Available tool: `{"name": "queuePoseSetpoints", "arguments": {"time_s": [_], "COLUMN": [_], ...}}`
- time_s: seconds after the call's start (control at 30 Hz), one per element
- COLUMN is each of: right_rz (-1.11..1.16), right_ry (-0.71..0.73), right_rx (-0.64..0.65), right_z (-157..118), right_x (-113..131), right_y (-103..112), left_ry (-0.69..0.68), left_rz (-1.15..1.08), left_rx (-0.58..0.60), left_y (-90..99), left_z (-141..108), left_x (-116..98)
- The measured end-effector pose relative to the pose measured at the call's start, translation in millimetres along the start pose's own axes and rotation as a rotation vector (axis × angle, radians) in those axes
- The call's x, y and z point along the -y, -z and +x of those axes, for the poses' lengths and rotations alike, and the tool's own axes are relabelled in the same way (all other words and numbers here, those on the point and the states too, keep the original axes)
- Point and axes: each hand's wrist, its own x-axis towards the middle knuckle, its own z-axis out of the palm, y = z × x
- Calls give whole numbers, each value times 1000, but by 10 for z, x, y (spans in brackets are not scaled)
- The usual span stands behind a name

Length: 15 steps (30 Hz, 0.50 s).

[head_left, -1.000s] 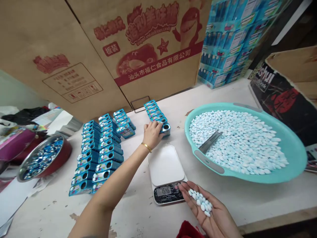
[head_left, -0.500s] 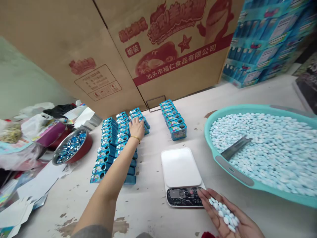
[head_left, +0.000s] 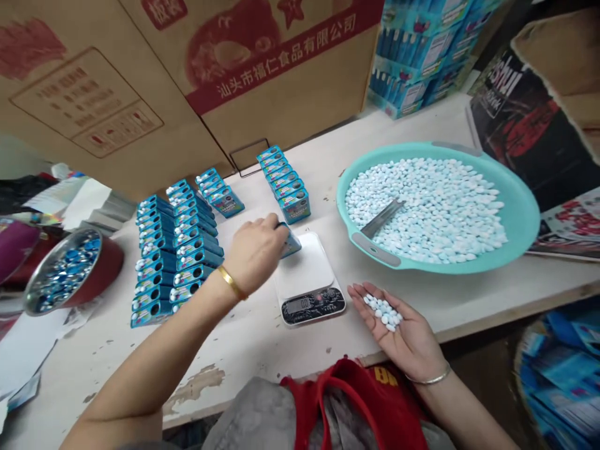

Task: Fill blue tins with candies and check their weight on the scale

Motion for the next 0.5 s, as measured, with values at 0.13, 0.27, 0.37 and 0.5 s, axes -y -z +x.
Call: {"name": "queuePoseSetpoints", "arguments": {"time_s": [0.13,0.27,0.37,0.5], "right_rz": [7,21,22,10], "right_ry": [2,9,35,80], "right_rx": [19,12,21,25], "right_z": [4,52,130,251], "right_x": [1,36,82,128], "right_y": [39,93,134,136], "left_ry": [-137,-154,-109,54], "left_rz": [-13,-32,-213,-536], "left_rx": [30,54,8,-87], "left_y": [-74,-144,-114,-352], "left_z": [92,149,176,343], "left_x": [-383,-444,-309,14]}}
